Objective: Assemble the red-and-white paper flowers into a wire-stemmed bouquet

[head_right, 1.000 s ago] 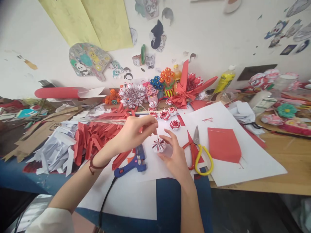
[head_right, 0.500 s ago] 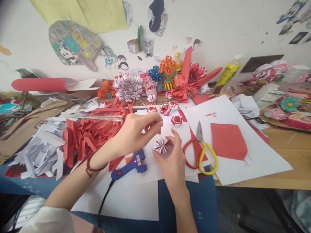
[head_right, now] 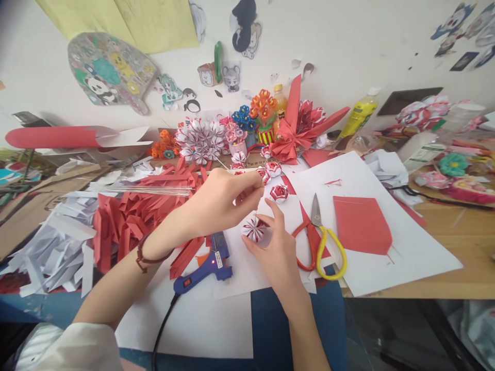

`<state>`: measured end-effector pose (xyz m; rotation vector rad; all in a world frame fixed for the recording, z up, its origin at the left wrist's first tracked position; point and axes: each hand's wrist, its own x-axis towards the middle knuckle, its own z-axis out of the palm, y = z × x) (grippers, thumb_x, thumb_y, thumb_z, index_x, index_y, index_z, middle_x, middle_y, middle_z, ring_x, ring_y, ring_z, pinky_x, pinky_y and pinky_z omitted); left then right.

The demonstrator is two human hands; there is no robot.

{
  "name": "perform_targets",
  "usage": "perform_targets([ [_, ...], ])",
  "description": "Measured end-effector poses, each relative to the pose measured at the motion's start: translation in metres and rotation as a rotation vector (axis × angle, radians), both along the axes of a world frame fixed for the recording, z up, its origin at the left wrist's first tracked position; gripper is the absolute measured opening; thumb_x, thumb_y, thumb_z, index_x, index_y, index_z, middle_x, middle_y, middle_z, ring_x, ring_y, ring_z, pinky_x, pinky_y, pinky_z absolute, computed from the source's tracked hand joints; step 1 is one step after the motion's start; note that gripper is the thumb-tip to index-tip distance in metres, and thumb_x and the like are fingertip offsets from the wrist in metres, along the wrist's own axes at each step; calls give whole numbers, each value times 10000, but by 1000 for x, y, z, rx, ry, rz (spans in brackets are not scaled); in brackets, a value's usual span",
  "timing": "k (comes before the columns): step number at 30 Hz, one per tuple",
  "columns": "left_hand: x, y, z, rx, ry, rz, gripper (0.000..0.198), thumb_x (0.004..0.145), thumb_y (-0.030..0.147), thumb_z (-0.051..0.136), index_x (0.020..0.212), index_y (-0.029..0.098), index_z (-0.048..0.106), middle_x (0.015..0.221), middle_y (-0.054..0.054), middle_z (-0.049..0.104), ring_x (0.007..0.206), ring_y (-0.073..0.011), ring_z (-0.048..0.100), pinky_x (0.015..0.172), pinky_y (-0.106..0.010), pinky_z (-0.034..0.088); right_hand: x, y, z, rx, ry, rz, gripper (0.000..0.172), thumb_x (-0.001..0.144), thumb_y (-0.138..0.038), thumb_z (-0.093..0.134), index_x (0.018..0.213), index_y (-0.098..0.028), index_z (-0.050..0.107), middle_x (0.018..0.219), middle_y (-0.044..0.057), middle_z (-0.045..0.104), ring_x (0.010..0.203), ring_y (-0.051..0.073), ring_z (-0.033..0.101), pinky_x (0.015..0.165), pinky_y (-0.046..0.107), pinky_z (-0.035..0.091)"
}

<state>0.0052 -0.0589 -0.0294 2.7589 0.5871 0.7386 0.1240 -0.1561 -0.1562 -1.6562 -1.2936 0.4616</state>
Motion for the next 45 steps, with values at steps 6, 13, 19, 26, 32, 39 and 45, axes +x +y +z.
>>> perform_targets([
  [6, -1, 0, 10, 6, 84, -72, 228, 868, 111, 429, 657, 195, 451, 520, 37, 386, 474, -105, 275, 519, -255, 301, 4, 4, -1, -20, -47, 4, 876, 725, -335, 797, 1472, -323, 339, 1041, -9, 722, 943, 181, 699, 795, 286, 566],
  [13, -8, 2, 12, 6, 97, -174, 188, 885, 104, 431, 745, 183, 529, 533, 47, 420, 469, -99, 327, 516, -261, 302, 9, 15, 12, -76, -58, 82, 861, 719, -262, 748, 1481, -209, 352, 1021, 37, 719, 948, 200, 703, 824, 286, 568],
  [19, -11, 5, 7, 0, 103, -236, 157, 901, 123, 450, 802, 170, 562, 547, 49, 505, 484, -99, 400, 527, -262, 331, 7, 18, 11, -136, -121, 50, 750, 739, -361, 722, 1416, -205, 438, 1102, 85, 701, 1047, 259, 683, 813, 326, 572],
  [26, -15, 4, 11, 15, 141, -249, 167, 887, 128, 468, 799, 167, 605, 554, 31, 520, 493, -105, 451, 546, -259, 381, 7, 15, 4, -64, -173, 75, 654, 764, -313, 679, 1384, -270, 479, 1132, 74, 692, 1042, 294, 679, 770, 387, 585],
  [32, -17, 2, 14, 14, 129, -255, 183, 877, 133, 471, 805, 179, 633, 572, 19, 564, 499, -110, 476, 528, -260, 379, 7, 13, 4, -8, -166, 98, 564, 774, -275, 674, 1316, -270, 517, 1094, 74, 695, 1036, 306, 676, 775, 415, 592],
  [39, -17, 2, 14, 20, 127, -208, 190, 880, 137, 468, 844, 168, 651, 545, 31, 522, 485, -103, 439, 523, -259, 365, 8, 13, 2, 0, -164, 83, 706, 732, -254, 740, 1380, -295, 463, 1067, 46, 698, 961, 260, 702, 724, 324, 591],
  [45, -20, 2, 17, 49, 128, -172, 189, 883, 152, 473, 753, 172, 609, 515, 34, 468, 466, -96, 390, 509, -262, 334, 8, 13, 3, 55, -139, 87, 906, 715, -236, 787, 1494, -313, 331, 1010, 14, 706, 924, 227, 708, 782, 322, 594],
])
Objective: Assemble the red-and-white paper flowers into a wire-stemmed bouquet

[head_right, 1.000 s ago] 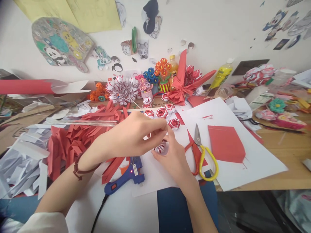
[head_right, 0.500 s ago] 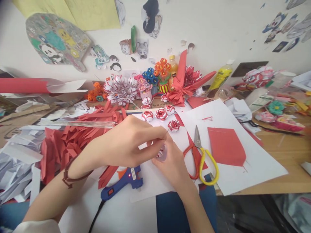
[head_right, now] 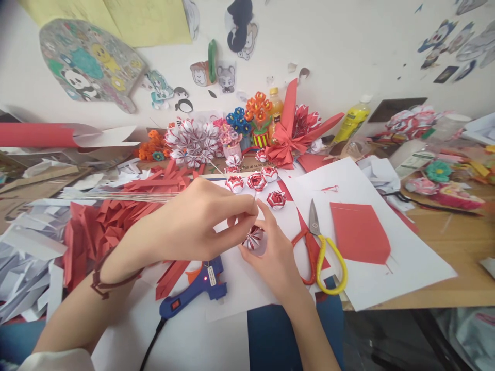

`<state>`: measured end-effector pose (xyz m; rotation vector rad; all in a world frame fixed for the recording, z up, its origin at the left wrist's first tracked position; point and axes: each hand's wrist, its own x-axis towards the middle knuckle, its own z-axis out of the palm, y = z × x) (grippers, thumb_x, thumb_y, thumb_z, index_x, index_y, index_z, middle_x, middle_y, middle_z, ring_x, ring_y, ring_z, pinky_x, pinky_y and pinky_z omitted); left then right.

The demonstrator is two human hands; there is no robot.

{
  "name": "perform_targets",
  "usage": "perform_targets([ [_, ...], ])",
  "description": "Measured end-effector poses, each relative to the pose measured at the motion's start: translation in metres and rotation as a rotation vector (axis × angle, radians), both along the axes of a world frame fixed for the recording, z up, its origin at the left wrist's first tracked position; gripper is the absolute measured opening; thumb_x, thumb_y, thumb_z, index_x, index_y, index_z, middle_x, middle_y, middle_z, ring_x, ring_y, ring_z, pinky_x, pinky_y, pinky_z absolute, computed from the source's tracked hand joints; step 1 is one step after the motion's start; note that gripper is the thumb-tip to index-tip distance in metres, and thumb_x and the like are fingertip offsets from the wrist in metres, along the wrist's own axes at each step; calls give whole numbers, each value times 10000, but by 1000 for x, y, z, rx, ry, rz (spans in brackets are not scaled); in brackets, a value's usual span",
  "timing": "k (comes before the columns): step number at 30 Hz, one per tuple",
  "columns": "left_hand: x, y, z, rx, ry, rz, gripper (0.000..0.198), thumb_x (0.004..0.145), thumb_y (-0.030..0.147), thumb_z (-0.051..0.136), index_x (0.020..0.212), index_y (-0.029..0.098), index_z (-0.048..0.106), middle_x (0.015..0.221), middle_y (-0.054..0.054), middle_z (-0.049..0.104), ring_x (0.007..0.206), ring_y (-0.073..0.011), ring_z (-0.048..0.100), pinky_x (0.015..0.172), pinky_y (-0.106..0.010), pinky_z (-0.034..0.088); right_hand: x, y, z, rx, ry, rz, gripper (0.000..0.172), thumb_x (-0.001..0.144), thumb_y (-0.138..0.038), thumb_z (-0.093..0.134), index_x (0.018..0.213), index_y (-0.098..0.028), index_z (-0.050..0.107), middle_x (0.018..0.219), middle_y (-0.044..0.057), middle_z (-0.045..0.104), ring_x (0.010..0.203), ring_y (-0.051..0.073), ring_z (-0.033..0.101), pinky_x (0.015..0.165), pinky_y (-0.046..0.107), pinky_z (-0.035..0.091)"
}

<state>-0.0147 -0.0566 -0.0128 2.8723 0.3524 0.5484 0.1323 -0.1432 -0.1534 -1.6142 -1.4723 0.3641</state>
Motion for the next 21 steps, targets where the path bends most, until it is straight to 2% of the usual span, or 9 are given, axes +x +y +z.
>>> perform_targets([
  [7, -5, 0, 6, 36, 50, 42, 191, 903, 184, 497, 811, 168, 664, 520, 27, 492, 465, -100, 387, 509, -262, 321, 2, 0, 4, -40, 56, 9, 933, 717, -304, 794, 1510, -285, 302, 962, 15, 718, 879, 230, 704, 827, 369, 581],
  [11, -11, 1, 12, 78, 58, 111, 209, 938, 253, 495, 896, 184, 687, 568, 15, 573, 489, -116, 463, 513, -258, 322, 6, 4, 18, -46, 42, 79, 963, 726, -339, 791, 1527, -285, 260, 988, 11, 724, 937, 236, 699, 844, 378, 568],
  [15, -24, 4, 23, 67, 22, 161, 212, 940, 282, 538, 1106, 206, 645, 765, -1, 709, 633, -148, 623, 576, -253, 400, 12, 19, 46, 48, -64, 155, 951, 725, -290, 799, 1517, -290, 272, 1095, 4, 715, 1047, 223, 679, 913, 365, 540],
  [18, -39, 5, 35, 60, -73, 221, 252, 963, 282, 532, 1200, 220, 591, 961, -11, 744, 790, -155, 686, 663, -249, 463, 13, 38, 75, 109, -99, 251, 1021, 726, -284, 808, 1550, -304, 206, 1151, -1, 702, 1119, 209, 653, 964, 352, 514],
  [21, -55, 8, 46, 135, -168, 400, 244, 979, 261, 508, 1210, 216, 573, 998, -14, 749, 822, -156, 700, 676, -243, 472, 7, 66, 105, 176, -79, 348, 1068, 731, -278, 806, 1572, -302, 149, 1143, -1, 701, 1138, 201, 643, 991, 348, 503],
])
